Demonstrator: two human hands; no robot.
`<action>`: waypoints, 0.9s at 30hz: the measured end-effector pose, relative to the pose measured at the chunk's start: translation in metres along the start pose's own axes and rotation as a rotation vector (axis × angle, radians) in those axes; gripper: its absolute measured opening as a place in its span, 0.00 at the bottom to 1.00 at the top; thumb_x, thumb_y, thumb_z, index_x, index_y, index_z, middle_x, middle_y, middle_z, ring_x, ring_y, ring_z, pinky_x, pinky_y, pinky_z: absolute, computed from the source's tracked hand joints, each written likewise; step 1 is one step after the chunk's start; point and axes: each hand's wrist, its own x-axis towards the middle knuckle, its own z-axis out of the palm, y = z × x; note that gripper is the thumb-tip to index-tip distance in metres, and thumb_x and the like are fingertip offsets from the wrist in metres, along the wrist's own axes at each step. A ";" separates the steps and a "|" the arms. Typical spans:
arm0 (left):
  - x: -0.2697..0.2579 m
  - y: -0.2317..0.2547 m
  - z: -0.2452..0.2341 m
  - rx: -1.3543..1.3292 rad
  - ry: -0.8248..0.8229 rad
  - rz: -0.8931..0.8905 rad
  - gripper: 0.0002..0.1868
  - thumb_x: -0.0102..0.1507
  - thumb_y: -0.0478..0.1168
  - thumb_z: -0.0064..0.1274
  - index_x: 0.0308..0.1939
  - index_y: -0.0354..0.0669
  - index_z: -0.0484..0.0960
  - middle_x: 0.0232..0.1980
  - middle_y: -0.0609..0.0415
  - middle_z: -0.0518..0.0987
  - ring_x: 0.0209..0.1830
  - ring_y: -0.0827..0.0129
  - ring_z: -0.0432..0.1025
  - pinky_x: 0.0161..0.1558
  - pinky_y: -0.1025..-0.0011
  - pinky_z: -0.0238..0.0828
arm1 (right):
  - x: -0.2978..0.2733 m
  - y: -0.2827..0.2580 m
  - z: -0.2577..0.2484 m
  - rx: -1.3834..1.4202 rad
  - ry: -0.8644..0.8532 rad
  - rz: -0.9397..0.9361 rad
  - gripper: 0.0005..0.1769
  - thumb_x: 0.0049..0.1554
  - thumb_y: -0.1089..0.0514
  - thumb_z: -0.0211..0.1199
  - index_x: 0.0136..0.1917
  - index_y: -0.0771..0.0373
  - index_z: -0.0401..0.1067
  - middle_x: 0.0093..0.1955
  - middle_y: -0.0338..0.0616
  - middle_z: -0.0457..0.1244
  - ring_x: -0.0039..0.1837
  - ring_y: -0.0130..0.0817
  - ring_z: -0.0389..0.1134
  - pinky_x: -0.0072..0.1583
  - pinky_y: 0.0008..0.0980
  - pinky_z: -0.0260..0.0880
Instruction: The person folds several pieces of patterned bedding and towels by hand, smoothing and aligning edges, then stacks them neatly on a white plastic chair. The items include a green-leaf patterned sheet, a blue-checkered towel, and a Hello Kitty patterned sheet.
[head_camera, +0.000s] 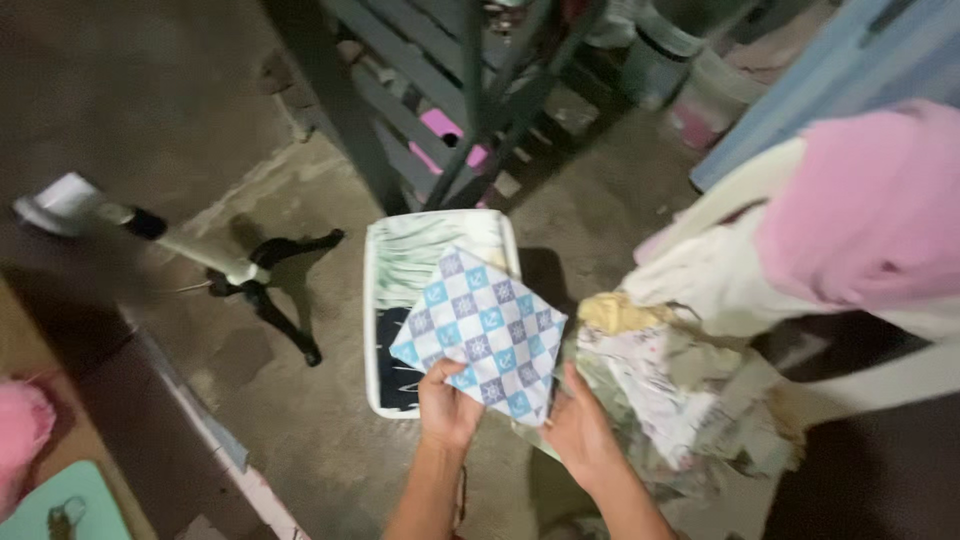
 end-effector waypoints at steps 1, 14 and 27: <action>-0.003 0.010 -0.005 -0.036 -0.011 0.016 0.35 0.54 0.29 0.43 0.68 0.29 0.67 0.66 0.42 0.73 0.65 0.49 0.71 0.68 0.50 0.64 | 0.013 0.009 0.013 0.009 -0.070 -0.009 0.32 0.59 0.49 0.62 0.72 0.60 0.58 0.65 0.58 0.65 0.68 0.50 0.65 0.67 0.45 0.64; -0.014 0.133 -0.065 1.047 0.718 0.184 0.31 0.56 0.21 0.50 0.64 0.40 0.73 0.57 0.43 0.82 0.51 0.61 0.77 0.51 0.65 0.75 | 0.115 0.050 0.039 -0.966 -0.116 -0.765 0.39 0.52 0.73 0.61 0.75 0.58 0.57 0.70 0.46 0.61 0.60 0.32 0.66 0.60 0.31 0.67; 0.038 0.090 -0.071 2.729 -0.207 0.371 0.48 0.61 0.70 0.41 0.80 0.61 0.44 0.83 0.43 0.38 0.81 0.40 0.34 0.72 0.33 0.30 | 0.094 0.076 0.097 -2.248 0.024 -0.929 0.54 0.53 0.38 0.66 0.83 0.41 0.42 0.86 0.59 0.31 0.83 0.56 0.30 0.77 0.60 0.34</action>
